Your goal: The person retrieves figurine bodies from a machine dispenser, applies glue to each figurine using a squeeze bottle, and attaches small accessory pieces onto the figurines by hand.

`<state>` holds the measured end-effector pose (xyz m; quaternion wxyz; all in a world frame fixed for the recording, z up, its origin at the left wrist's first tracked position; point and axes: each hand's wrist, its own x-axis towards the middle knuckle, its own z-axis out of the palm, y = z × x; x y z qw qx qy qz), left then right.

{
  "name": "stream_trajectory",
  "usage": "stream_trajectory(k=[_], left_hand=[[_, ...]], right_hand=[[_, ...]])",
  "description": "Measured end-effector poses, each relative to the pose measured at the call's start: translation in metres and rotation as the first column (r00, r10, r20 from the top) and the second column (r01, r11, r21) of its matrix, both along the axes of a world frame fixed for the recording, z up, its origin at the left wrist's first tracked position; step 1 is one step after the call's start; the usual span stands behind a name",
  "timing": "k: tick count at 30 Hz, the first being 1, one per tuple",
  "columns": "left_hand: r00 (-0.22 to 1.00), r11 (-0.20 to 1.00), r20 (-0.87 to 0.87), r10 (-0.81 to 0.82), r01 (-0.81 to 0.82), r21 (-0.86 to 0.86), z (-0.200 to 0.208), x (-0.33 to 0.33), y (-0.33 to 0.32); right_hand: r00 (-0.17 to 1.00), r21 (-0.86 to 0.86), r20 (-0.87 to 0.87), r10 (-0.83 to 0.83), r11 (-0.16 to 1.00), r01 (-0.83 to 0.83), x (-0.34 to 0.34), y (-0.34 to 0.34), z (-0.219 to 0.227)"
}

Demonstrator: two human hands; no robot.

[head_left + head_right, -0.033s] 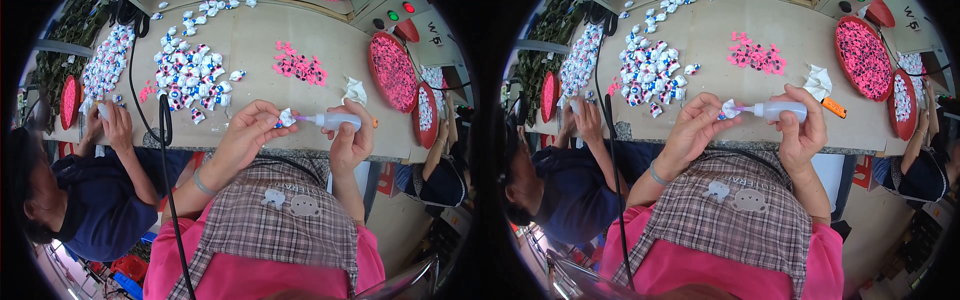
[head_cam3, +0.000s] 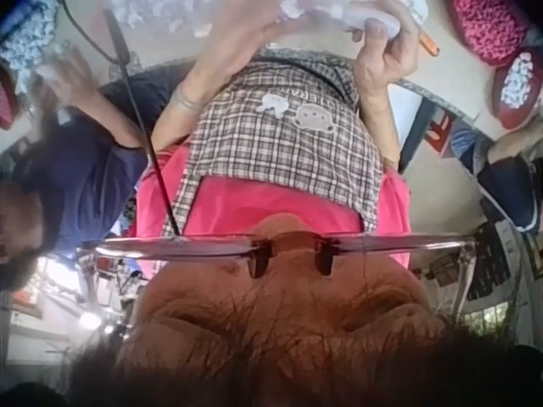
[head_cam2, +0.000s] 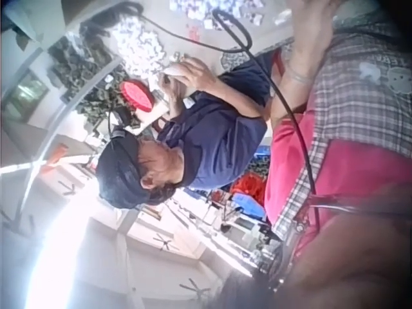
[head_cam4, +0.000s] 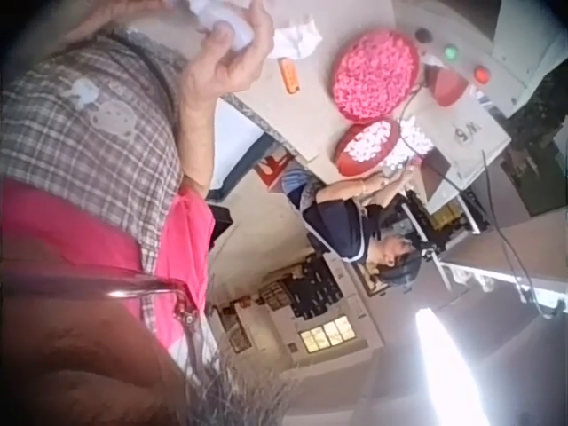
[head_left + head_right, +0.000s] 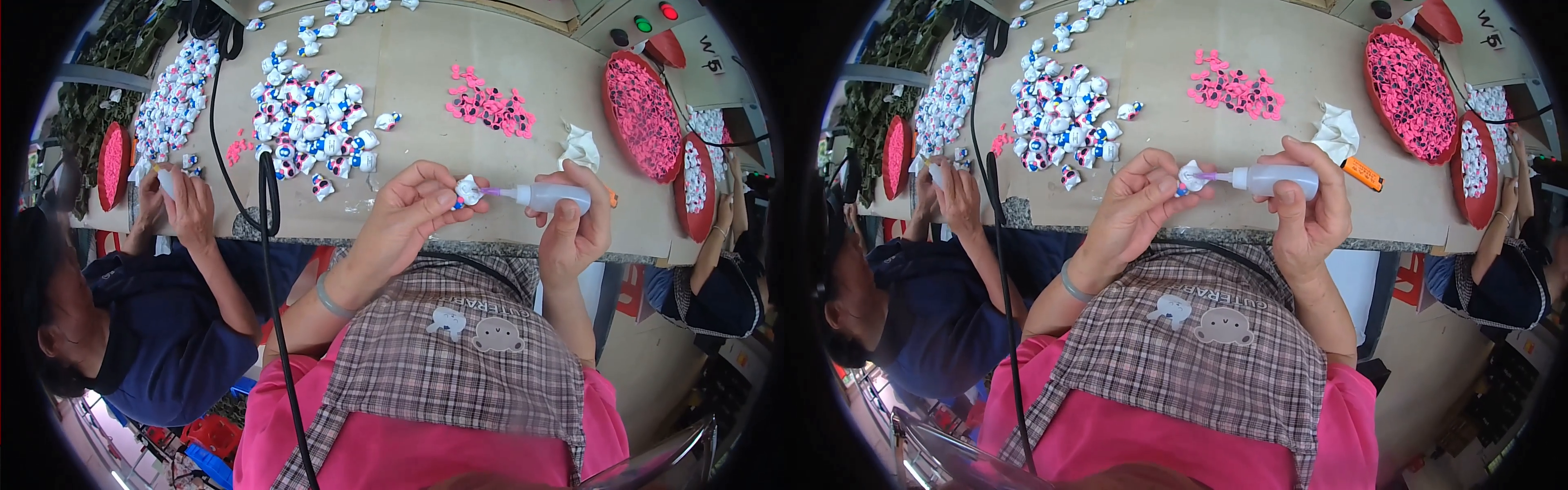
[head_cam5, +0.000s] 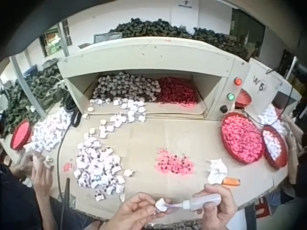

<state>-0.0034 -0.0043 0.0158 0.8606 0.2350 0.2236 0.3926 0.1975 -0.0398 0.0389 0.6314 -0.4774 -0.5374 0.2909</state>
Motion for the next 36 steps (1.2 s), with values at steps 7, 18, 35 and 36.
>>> stream_trajectory(k=[7,18,35,36], left_hand=[[0.995,0.997,-0.076,0.071,-0.068,0.047,0.003,0.005,-0.003],[0.97,0.977,-0.181,0.162,-0.133,0.164,0.001,0.003,-0.007],[0.96,0.971,-0.215,0.179,-0.137,0.198,-0.002,0.002,-0.005],[0.959,0.968,-0.215,0.185,-0.14,0.207,-0.003,0.002,-0.005]], right_hand=[[0.985,0.079,0.168,-0.029,0.997,0.015,0.001,-0.001,-0.004],[0.887,0.148,0.452,-0.096,0.988,0.031,0.001,-0.006,-0.006],[0.876,0.19,0.472,-0.1,0.982,0.009,0.0,-0.003,-0.008],[0.871,0.192,0.482,-0.095,0.981,0.001,0.0,-0.003,-0.008]])
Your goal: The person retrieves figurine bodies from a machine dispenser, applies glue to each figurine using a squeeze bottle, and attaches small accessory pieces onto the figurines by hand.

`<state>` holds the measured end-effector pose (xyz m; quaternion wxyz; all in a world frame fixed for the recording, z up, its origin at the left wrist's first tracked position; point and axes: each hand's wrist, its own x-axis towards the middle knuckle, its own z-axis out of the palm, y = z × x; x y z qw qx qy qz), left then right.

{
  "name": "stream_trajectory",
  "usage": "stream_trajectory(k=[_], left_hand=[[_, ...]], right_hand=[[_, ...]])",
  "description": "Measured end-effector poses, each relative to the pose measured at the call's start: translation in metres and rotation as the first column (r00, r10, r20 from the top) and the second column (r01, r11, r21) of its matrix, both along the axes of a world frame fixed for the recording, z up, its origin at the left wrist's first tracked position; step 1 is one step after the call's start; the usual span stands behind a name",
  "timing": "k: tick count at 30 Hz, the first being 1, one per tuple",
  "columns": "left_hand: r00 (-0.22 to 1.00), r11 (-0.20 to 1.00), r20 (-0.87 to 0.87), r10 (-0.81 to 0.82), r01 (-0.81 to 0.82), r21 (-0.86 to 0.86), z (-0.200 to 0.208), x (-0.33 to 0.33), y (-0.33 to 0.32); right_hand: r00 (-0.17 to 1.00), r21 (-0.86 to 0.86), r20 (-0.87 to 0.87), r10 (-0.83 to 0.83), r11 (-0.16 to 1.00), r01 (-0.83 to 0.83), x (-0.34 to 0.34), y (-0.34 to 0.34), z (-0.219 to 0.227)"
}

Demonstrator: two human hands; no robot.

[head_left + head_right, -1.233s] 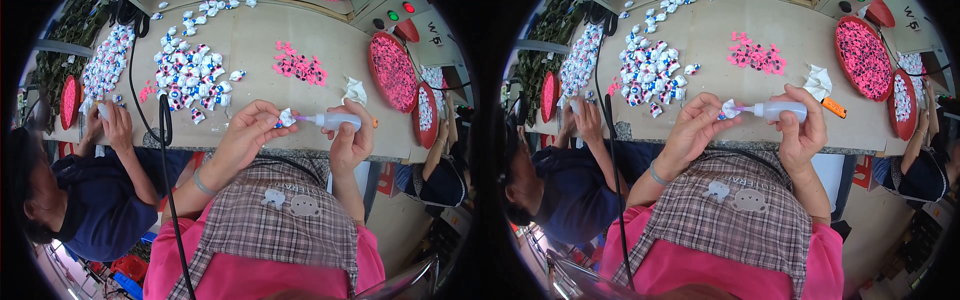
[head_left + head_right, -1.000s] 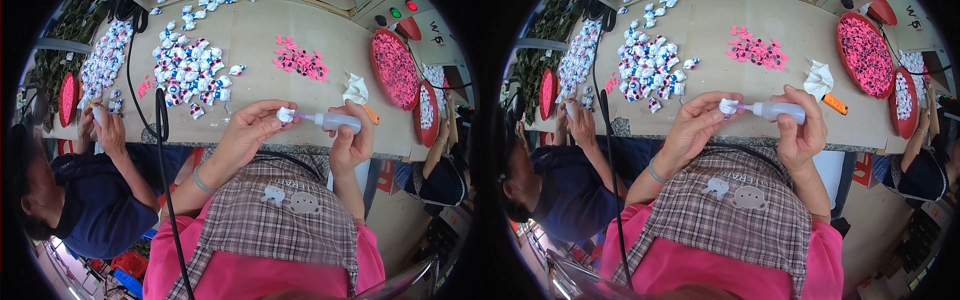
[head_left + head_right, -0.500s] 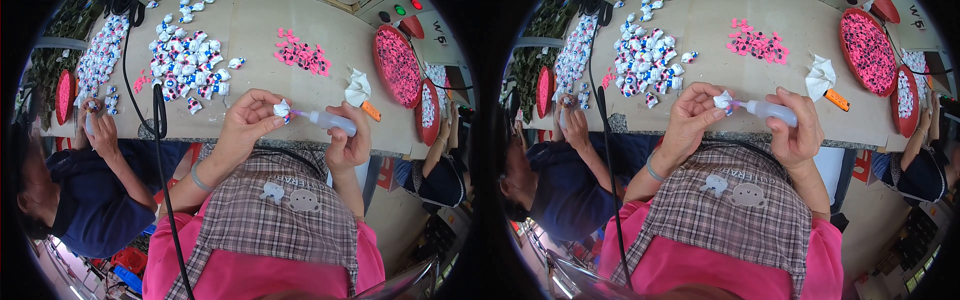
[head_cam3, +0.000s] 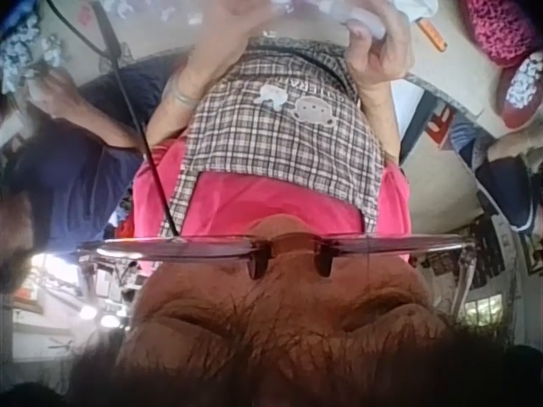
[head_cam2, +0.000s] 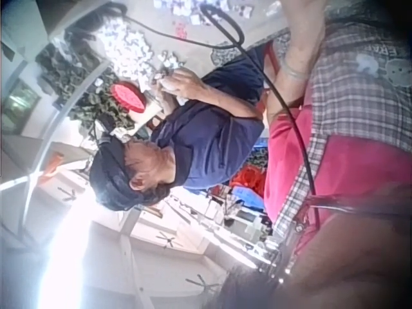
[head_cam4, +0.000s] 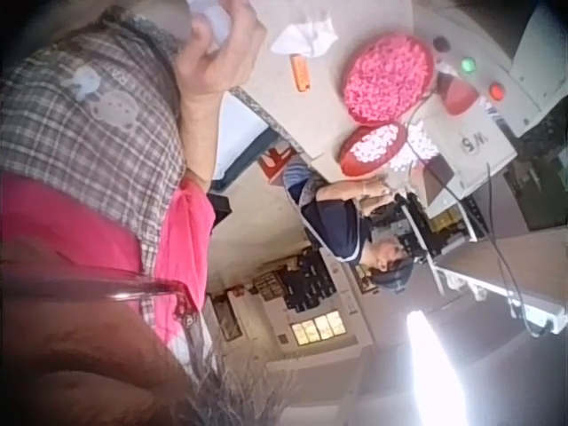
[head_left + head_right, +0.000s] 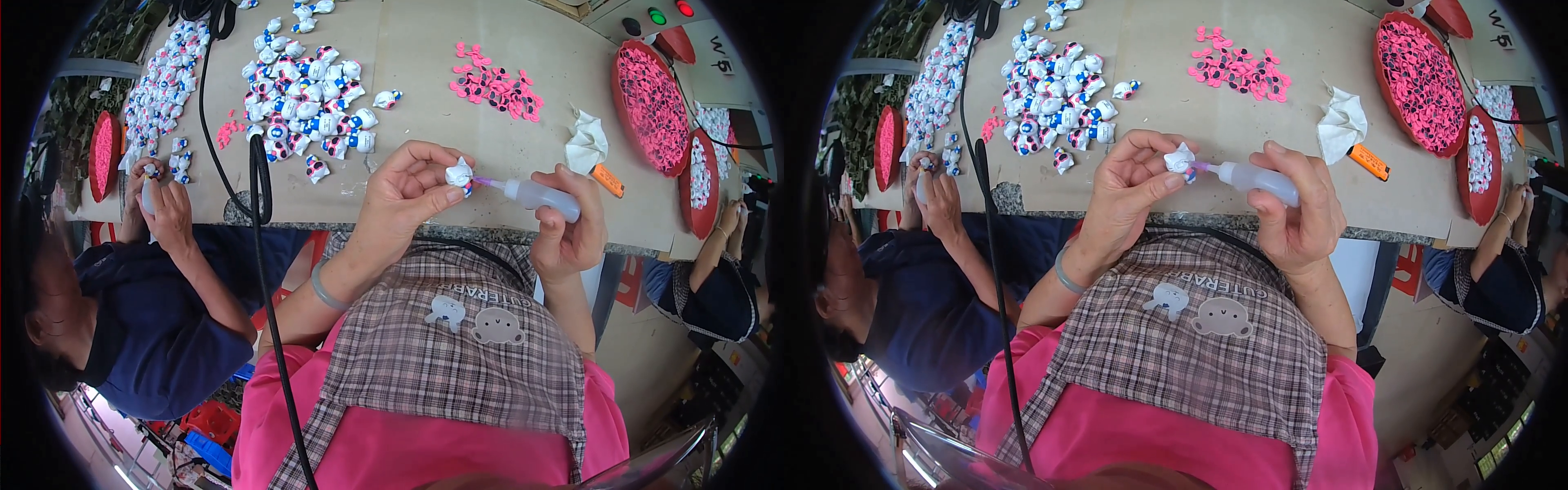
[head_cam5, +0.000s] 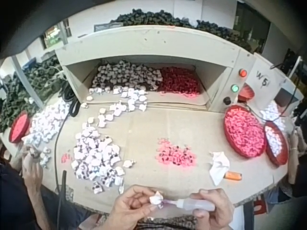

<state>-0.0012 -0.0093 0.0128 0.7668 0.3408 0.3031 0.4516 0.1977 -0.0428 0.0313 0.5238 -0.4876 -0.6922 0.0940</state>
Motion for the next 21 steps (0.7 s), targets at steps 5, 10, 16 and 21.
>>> stream_trajectory(k=[5,10,16,21], left_hand=[[1.0,0.999,-0.002,0.029,-0.029,0.021,0.0002,0.0006,0.0008],[0.999,0.999,-0.004,0.034,-0.034,0.022,-0.0012,0.0013,0.0018],[1.0,1.0,0.002,0.014,-0.014,-0.011,-0.0026,0.0029,0.002],[0.999,1.0,0.053,0.002,-0.001,-0.028,-0.0028,0.0024,0.0014]], right_hand=[[1.0,0.022,0.023,0.007,1.0,-0.007,-0.0005,0.0022,-0.0003],[1.0,-0.001,0.001,0.015,1.0,-0.015,-0.004,0.0011,0.0004],[1.0,-0.025,-0.022,0.008,1.0,-0.008,-0.0058,0.0016,-0.0008],[1.0,-0.013,0.01,0.004,1.0,-0.004,-0.003,0.0006,-0.0004]])
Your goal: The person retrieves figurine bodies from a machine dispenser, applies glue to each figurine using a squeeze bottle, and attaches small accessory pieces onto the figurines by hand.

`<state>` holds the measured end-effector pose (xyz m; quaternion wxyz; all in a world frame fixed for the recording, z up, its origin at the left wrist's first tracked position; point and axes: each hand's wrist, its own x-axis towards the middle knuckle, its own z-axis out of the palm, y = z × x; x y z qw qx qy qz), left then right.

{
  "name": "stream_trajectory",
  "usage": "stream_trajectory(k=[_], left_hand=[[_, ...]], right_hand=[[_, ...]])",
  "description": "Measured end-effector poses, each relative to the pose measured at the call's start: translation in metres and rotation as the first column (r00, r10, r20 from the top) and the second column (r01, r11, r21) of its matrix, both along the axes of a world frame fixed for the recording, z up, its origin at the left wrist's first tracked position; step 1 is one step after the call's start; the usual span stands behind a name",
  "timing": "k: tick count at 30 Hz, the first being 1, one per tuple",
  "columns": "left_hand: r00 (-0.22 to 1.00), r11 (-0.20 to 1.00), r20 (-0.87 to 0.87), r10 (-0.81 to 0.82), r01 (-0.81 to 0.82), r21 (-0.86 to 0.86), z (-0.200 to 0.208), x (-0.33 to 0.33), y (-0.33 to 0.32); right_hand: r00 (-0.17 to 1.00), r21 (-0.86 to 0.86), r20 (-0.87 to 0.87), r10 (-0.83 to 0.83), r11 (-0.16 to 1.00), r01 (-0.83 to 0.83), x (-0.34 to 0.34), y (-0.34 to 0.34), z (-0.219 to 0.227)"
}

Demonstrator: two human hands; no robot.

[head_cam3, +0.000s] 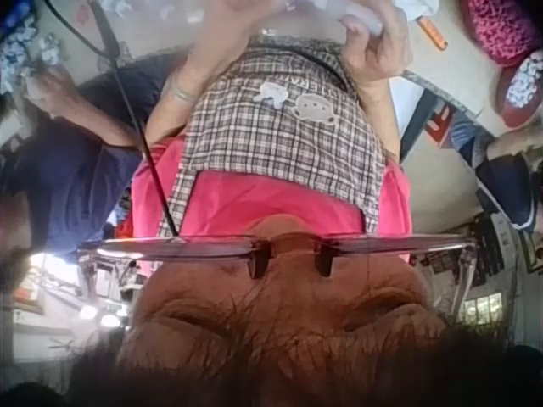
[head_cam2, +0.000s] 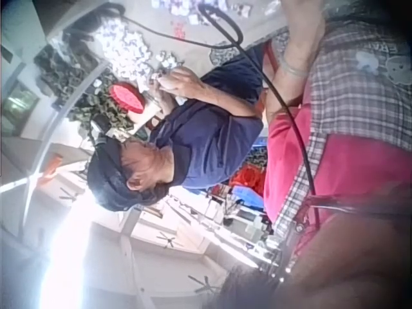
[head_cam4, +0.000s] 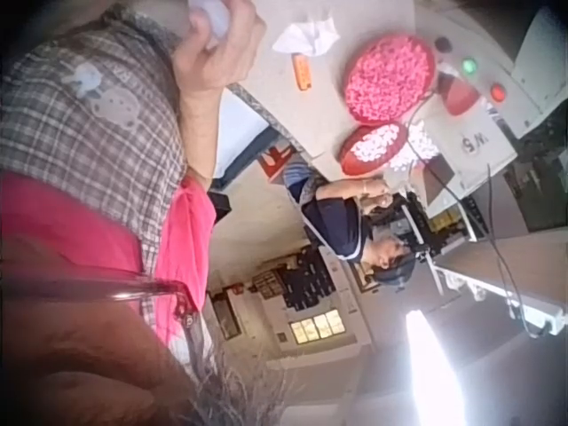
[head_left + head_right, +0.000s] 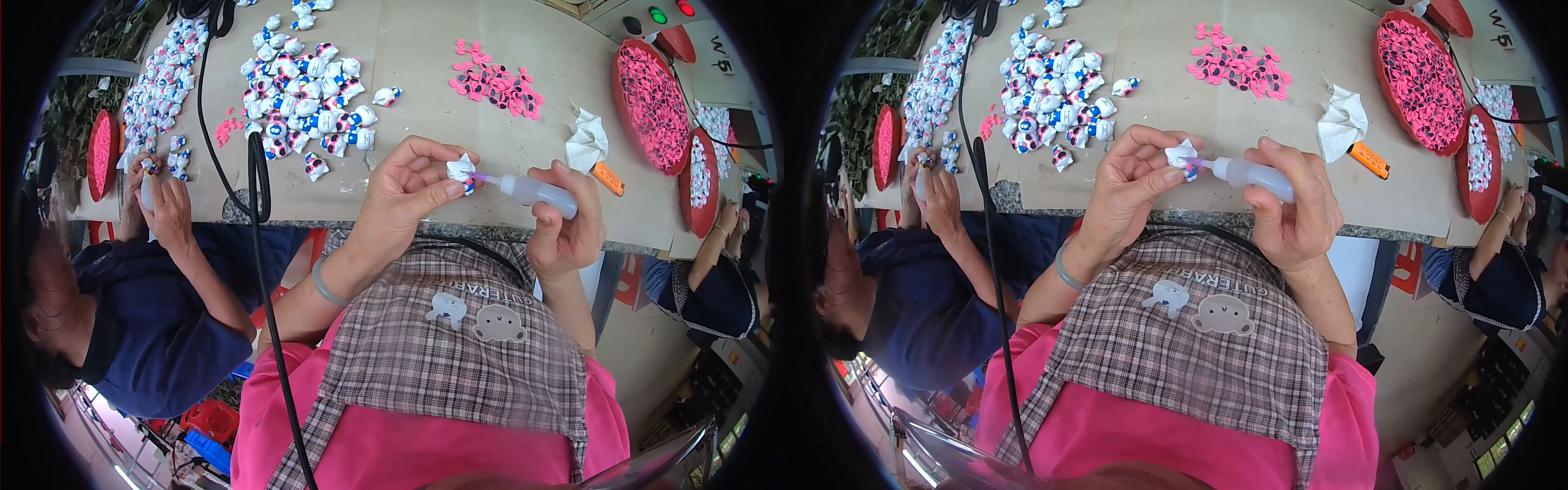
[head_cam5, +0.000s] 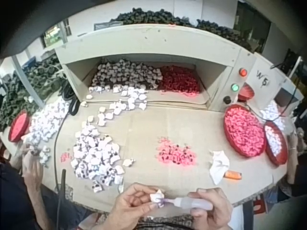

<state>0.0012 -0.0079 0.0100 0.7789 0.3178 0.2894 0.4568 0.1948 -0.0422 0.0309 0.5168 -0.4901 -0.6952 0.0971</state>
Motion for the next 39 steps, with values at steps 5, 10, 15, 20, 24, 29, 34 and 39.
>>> stream_trajectory(k=[5,10,15,20,24,29,34,39], left_hand=[[0.997,0.998,0.048,-0.058,0.059,-0.021,-0.0008,-0.0027,0.0008],[0.995,0.999,0.091,-0.026,0.028,-0.026,-0.0001,-0.0005,0.0006],[0.994,0.997,0.093,-0.061,0.064,-0.036,-0.0009,-0.0018,0.0006],[0.989,0.993,0.119,-0.088,0.098,-0.073,-0.0018,-0.0044,0.0011],[0.98,0.987,0.175,-0.096,0.116,-0.107,-0.0029,-0.0059,0.0019],[0.98,0.989,0.174,-0.098,0.116,-0.095,-0.0039,-0.0069,0.0023],[0.988,0.996,0.149,-0.035,0.047,-0.077,-0.0032,-0.0028,0.0007],[0.989,0.996,0.146,-0.026,0.038,-0.08,-0.0026,-0.0023,0.0017]], right_hand=[[1.0,-0.003,-0.006,-0.018,1.0,0.018,0.0007,-0.0008,-0.0002],[0.999,-0.014,-0.028,-0.025,1.0,0.024,0.0007,-0.0023,-0.001],[0.998,-0.011,-0.039,-0.039,0.999,0.039,0.001,-0.0028,-0.0018],[0.999,-0.007,-0.023,-0.034,0.999,0.034,0.0018,-0.0022,-0.0016],[0.999,-0.002,-0.018,-0.046,0.999,0.046,0.0028,-0.0023,-0.0019],[0.998,0.016,0.024,-0.053,0.999,0.052,0.0009,0.0002,0.0021],[0.999,0.009,0.023,-0.028,1.0,0.028,0.0014,-0.0004,0.0029],[0.998,-0.057,-0.047,-0.03,0.998,0.027,0.0001,-0.0031,0.0015]])
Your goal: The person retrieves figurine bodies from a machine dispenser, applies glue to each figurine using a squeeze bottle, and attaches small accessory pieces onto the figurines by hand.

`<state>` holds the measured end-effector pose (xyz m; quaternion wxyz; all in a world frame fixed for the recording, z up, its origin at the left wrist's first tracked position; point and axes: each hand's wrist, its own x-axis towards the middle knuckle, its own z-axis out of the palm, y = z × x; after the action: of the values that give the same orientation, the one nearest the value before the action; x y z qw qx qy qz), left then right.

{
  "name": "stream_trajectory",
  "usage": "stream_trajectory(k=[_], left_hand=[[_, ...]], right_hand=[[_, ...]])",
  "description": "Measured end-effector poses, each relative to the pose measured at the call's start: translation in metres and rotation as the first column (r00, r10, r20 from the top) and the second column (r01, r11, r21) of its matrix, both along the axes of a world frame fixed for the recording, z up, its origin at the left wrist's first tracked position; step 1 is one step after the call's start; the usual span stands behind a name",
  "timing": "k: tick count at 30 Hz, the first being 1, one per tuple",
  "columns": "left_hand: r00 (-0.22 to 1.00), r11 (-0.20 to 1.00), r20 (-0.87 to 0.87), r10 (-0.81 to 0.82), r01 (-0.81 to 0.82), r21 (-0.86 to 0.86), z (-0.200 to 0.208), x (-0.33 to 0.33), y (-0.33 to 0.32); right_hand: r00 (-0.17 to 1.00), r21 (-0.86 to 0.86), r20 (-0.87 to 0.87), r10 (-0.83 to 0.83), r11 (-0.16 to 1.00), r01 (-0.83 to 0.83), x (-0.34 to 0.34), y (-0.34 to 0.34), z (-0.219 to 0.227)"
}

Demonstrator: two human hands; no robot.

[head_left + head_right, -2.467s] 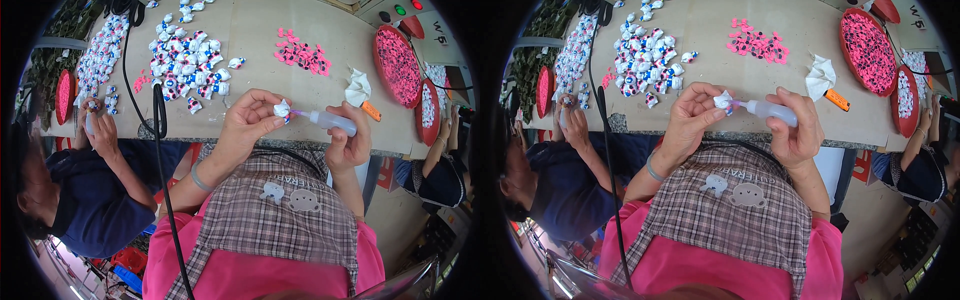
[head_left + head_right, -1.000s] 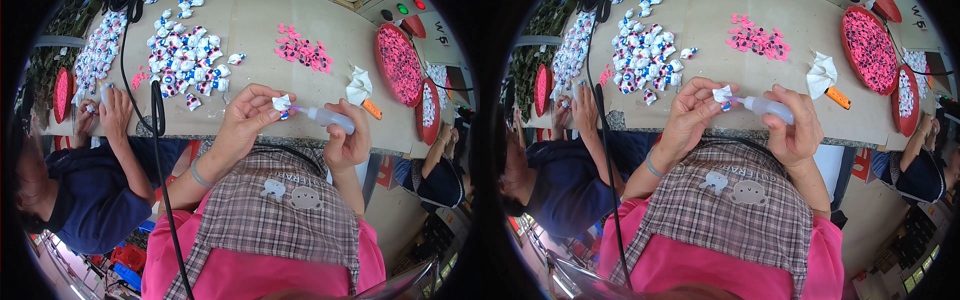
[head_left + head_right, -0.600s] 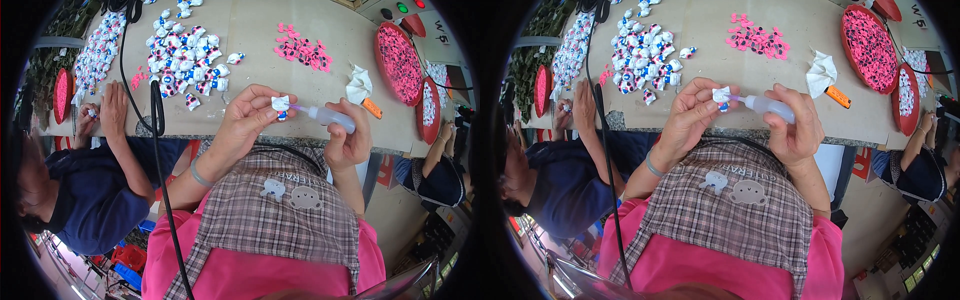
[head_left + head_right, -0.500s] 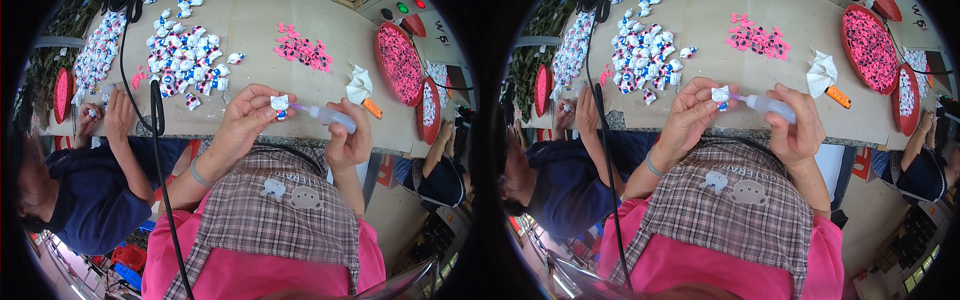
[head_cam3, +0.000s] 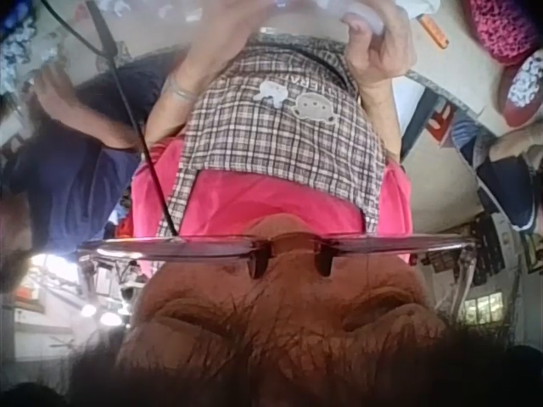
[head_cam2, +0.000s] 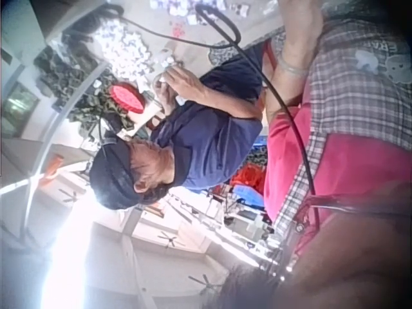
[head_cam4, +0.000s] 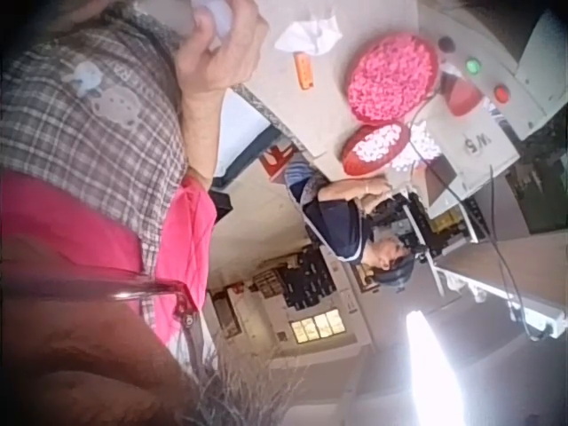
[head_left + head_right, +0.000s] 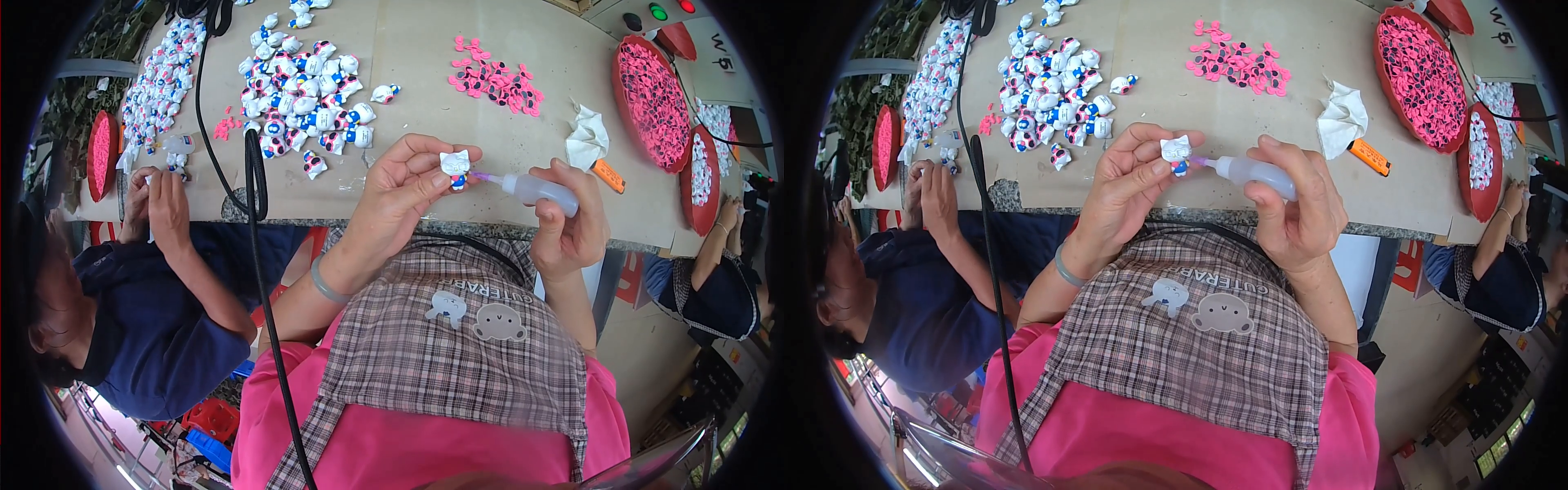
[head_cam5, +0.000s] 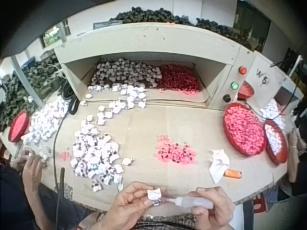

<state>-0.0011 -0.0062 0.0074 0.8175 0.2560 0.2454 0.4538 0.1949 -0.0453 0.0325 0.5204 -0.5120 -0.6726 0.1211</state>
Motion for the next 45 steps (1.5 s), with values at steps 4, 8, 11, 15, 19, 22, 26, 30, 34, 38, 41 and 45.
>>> stream_trajectory(k=[4,8,11,15,19,22,26,30,34,38,41,45], left_hand=[[1.0,1.0,0.0,-0.004,0.004,-0.002,-0.001,0.0,0.0],[1.0,1.0,0.013,-0.026,0.026,-0.006,-0.002,0.0,0.001],[0.999,0.999,0.015,-0.043,0.043,-0.011,-0.003,0.001,0.001],[0.999,0.999,0.003,-0.041,0.041,0.001,-0.004,0.001,0.003],[0.998,0.999,-0.056,-0.041,0.041,-0.004,-0.004,-0.003,0.002],[0.997,0.999,-0.063,-0.041,0.041,-0.001,-0.004,-0.003,0.002],[0.996,0.998,-0.057,-0.067,0.066,-0.009,-0.003,-0.003,0.003],[0.995,0.997,-0.065,-0.075,0.074,-0.022,-0.003,-0.003,0.004],[0.996,0.997,-0.062,-0.072,0.07,-0.028,-0.004,-0.002,0.005],[0.997,0.997,-0.052,-0.061,0.058,-0.052,-0.004,-0.001,0.005],[0.995,0.996,-0.053,-0.079,0.078,-0.032,-0.005,-0.001,0.005],[0.995,0.996,-0.052,-0.084,0.082,-0.03,-0.006,-0.002,0.004]], right_hand=[[1.0,-0.033,0.023,0.018,0.999,-0.017,-0.001,0.001,0.001],[0.998,-0.029,-0.065,0.01,0.999,-0.012,-0.002,0.004,-0.004],[0.994,-0.021,-0.105,0.003,1.0,-0.006,-0.002,0.006,-0.006],[0.946,-0.111,-0.324,0.003,0.993,-0.041,0.0,0.003,-0.003],[0.7,-0.159,-0.714,-0.007,0.975,-0.153,0.02,0.02,-0.005],[0.678,-0.23,-0.729,-0.095,0.967,-0.111,0.031,0.033,-0.011],[0.684,-0.448,-0.687,-0.247,0.884,-0.131,0.045,0.045,-0.016],[0.88,-0.54,-0.379,-0.286,0.841,0.04,0.057,0.058,-0.035],[0.964,-0.316,0.18,-0.194,0.917,0.244,0.046,0.07,-0.031],[0.951,-0.245,0.275,-0.141,0.946,0.211,0.036,0.077,-0.034],[0.917,-0.251,0.373,-0.139,0.937,0.244,0.037,0.082,-0.042],[0.898,-0.272,0.424,-0.117,0.929,0.25,0.037,0.083,-0.034]])
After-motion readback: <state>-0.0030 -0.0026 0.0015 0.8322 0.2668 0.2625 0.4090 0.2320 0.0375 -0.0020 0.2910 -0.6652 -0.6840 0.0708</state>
